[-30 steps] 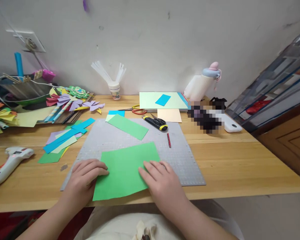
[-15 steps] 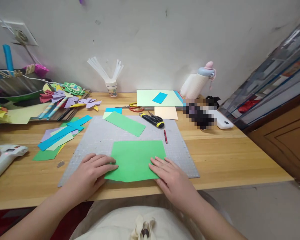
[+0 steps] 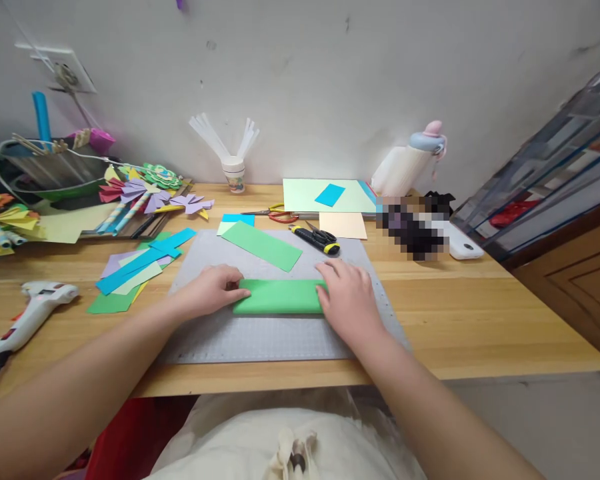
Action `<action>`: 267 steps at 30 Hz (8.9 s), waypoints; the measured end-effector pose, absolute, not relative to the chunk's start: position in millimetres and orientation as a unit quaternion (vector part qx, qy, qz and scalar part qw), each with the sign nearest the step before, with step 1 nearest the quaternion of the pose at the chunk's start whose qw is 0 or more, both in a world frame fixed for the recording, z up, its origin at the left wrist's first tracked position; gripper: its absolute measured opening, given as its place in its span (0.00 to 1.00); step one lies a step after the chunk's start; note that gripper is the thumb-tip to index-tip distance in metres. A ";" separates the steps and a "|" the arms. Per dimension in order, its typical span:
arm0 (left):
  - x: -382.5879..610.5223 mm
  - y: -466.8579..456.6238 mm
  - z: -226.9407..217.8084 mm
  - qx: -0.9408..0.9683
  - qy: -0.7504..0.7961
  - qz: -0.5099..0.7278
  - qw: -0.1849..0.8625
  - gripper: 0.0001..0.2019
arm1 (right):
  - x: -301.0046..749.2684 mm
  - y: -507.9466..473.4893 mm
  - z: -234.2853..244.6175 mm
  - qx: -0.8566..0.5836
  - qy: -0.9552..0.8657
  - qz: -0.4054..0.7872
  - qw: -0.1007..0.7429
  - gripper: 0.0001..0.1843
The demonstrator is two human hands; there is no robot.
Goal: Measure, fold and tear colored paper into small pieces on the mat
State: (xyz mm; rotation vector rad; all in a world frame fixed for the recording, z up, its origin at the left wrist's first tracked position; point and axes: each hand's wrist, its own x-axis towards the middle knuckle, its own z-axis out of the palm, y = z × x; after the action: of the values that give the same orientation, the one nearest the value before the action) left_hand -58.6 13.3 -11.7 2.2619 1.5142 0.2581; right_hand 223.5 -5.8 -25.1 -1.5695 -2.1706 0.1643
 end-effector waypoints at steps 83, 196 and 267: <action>-76.9 24.8 -29.8 0.766 0.521 0.240 0.290 0.05 | 143.7 -46.3 -30.5 -0.334 -0.934 0.110 0.052 0.21; -65.3 -91.5 -37.1 0.844 0.500 0.184 -0.054 0.21 | 111.0 -85.6 -32.6 -0.455 -0.883 -0.015 0.113 0.23; -27.9 -86.4 -37.4 0.903 0.422 0.005 0.084 0.36 | 230.4 -75.2 -52.0 -0.416 -0.907 -0.021 0.066 0.31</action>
State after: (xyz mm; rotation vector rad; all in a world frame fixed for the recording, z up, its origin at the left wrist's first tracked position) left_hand -27.9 -86.4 -37.4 2.6927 1.2592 0.0144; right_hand 230.4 -75.2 -52.0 -1.2540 -2.7353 -0.0619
